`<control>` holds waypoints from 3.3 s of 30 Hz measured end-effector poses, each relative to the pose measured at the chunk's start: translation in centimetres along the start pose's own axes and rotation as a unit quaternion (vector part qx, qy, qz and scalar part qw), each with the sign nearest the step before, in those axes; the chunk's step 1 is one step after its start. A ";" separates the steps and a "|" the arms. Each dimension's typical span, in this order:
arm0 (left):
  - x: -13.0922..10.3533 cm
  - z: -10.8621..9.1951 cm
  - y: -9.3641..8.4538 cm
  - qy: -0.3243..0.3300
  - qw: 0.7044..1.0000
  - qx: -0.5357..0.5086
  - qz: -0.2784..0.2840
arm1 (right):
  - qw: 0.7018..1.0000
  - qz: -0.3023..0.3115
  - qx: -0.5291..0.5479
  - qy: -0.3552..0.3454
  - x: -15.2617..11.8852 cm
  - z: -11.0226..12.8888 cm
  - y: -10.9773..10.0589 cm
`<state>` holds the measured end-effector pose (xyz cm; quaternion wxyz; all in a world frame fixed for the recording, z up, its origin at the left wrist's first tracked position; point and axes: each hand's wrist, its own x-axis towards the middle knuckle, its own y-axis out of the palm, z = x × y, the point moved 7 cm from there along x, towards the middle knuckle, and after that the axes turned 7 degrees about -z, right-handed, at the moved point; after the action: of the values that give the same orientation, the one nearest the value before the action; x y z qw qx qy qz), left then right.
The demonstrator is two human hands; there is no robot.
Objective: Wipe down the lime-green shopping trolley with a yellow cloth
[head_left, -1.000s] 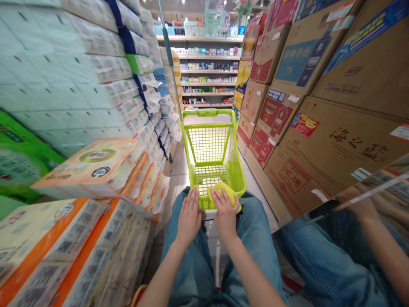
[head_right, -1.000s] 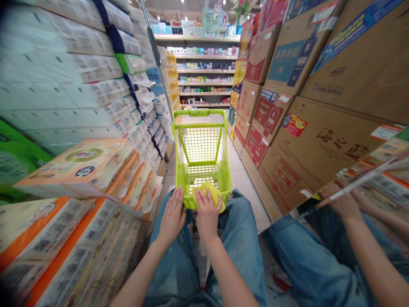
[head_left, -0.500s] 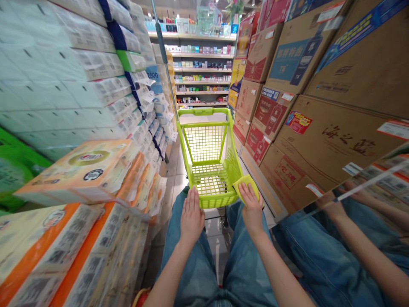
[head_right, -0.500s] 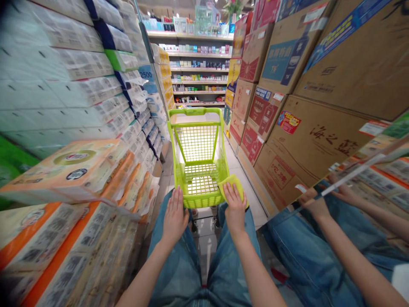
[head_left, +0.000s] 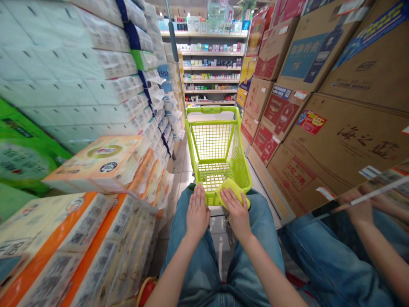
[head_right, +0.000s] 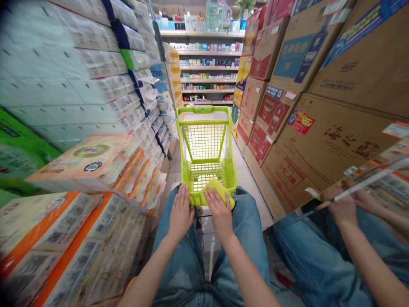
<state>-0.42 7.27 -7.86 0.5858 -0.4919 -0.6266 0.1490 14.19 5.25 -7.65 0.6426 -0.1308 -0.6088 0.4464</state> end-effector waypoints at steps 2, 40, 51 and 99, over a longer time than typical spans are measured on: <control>0.1 -0.2 0.0 0.000 1.000 0.001 -0.002 | 0.998 -0.025 -0.034 0.041 -0.7 -3.4 -1.3; 0.1 0.7 0.0 0.037 0.999 -0.011 0.009 | 0.999 0.023 0.000 0.029 0.6 4.4 1.7; 0.5 1.6 -0.2 0.074 0.997 -0.013 0.023 | 0.985 -0.034 -0.047 0.163 -0.8 -4.3 -2.4; -0.4 1.5 1.9 0.024 0.995 -0.077 -0.060 | 0.982 -0.022 0.002 0.190 -0.4 -0.3 -0.4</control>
<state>-0.98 8.45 -9.93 0.5694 -0.5002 -0.6503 0.0529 14.66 4.81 -7.67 0.7563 -0.1989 -0.4776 0.4006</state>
